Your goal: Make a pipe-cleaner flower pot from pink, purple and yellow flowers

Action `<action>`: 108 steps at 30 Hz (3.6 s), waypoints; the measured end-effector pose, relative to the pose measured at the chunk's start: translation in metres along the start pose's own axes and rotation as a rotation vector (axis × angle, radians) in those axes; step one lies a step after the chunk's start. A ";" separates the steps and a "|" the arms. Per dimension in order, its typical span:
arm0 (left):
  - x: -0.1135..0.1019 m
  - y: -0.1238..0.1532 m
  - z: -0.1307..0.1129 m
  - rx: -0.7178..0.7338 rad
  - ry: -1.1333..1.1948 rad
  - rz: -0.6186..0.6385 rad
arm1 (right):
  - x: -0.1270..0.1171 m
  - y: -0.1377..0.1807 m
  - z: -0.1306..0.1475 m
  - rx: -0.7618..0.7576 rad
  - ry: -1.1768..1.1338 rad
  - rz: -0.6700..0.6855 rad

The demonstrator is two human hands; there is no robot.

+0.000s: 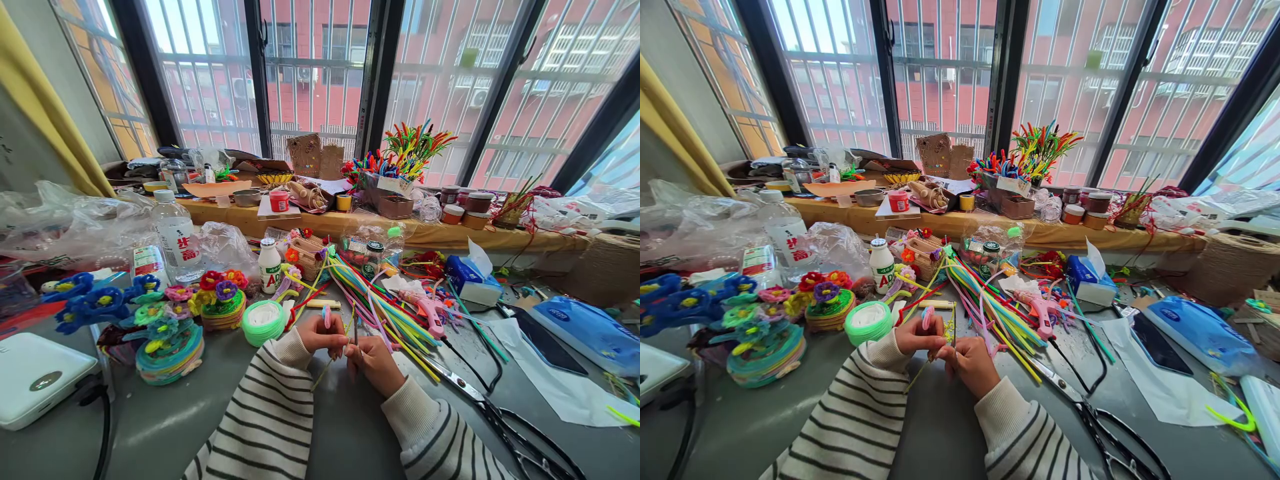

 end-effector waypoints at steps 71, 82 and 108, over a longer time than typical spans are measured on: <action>0.003 0.003 0.002 -0.097 0.100 0.043 | 0.002 -0.002 0.006 -0.067 -0.229 0.062; 0.001 -0.003 0.003 -0.082 0.146 0.032 | 0.004 -0.003 0.010 -0.058 -0.273 0.072; 0.004 0.007 0.006 -0.208 -0.071 0.036 | -0.015 0.000 -0.012 0.170 -0.057 -0.234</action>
Point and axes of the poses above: each hand's wrist, its own y-axis away from the middle knuckle, its own x-axis out of the palm, z = x × y, the point moved 5 cm from there along -y, towards the middle knuckle, and after that the axes turned 1 degree about -x, right-handed, at the moved point
